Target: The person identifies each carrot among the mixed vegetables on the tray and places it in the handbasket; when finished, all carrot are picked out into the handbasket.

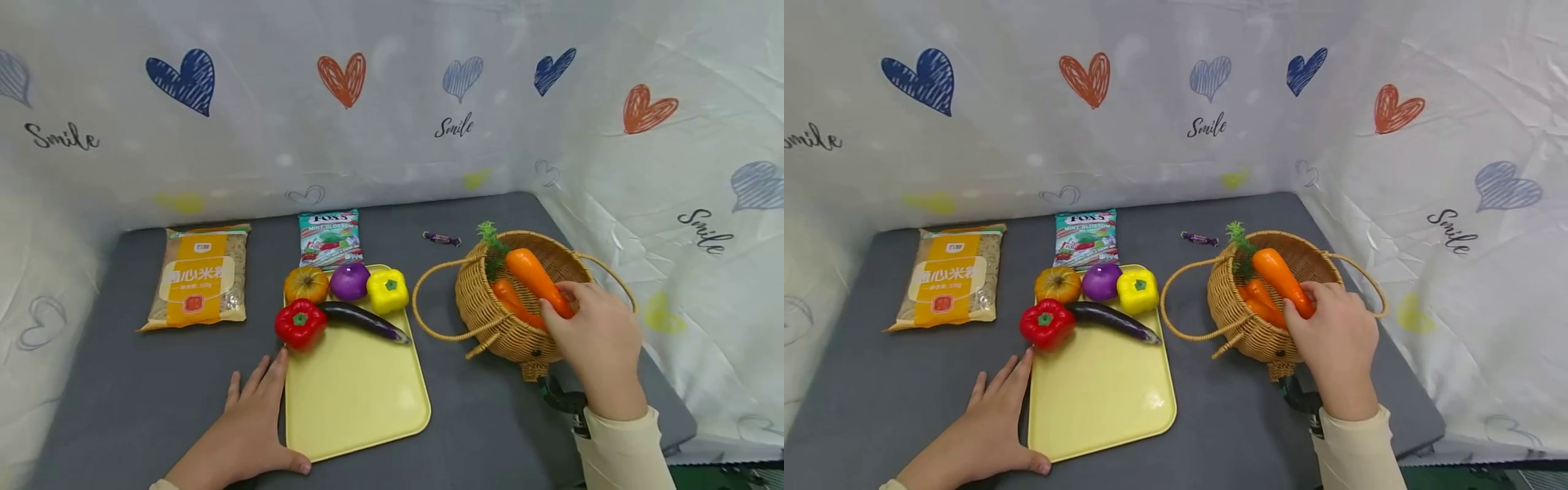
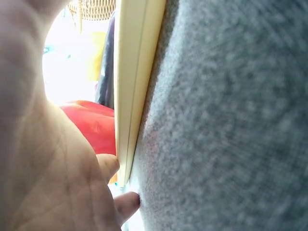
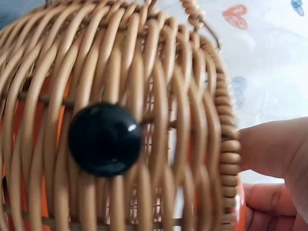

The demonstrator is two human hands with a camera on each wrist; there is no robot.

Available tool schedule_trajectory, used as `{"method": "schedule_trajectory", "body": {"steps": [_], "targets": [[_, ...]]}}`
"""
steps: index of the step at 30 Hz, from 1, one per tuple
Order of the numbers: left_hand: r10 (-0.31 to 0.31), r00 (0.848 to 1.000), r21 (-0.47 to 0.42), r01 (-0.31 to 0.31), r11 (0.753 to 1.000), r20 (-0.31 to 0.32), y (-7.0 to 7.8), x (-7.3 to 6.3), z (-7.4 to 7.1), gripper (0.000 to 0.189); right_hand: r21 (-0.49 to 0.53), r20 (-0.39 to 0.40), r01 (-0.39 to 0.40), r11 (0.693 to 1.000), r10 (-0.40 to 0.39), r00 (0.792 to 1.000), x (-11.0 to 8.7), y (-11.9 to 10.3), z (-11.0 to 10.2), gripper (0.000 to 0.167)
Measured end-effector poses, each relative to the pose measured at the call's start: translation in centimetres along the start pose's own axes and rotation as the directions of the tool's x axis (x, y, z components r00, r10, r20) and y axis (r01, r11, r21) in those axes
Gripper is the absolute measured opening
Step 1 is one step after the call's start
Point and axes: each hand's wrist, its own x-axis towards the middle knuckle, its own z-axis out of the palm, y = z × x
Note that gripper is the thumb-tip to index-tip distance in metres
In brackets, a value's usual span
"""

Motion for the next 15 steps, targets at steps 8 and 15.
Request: {"method": "schedule_trajectory", "body": {"steps": [8,15], "targets": [[0.005,0.999,-0.007,-0.005,1.0,-0.042,0.1,-0.3,0.4,0.177,-0.018,0.0,0.038,0.999,-0.038,0.999,1.5,0.1,1.0,0.035],[0.014,0.999,-0.008,-0.014,1.0,-0.048,0.4,0.1,0.3,0.176,-0.051,0.149,-0.023,0.998,0.03,0.988,2.1,0.5,1.3,0.035]]}}
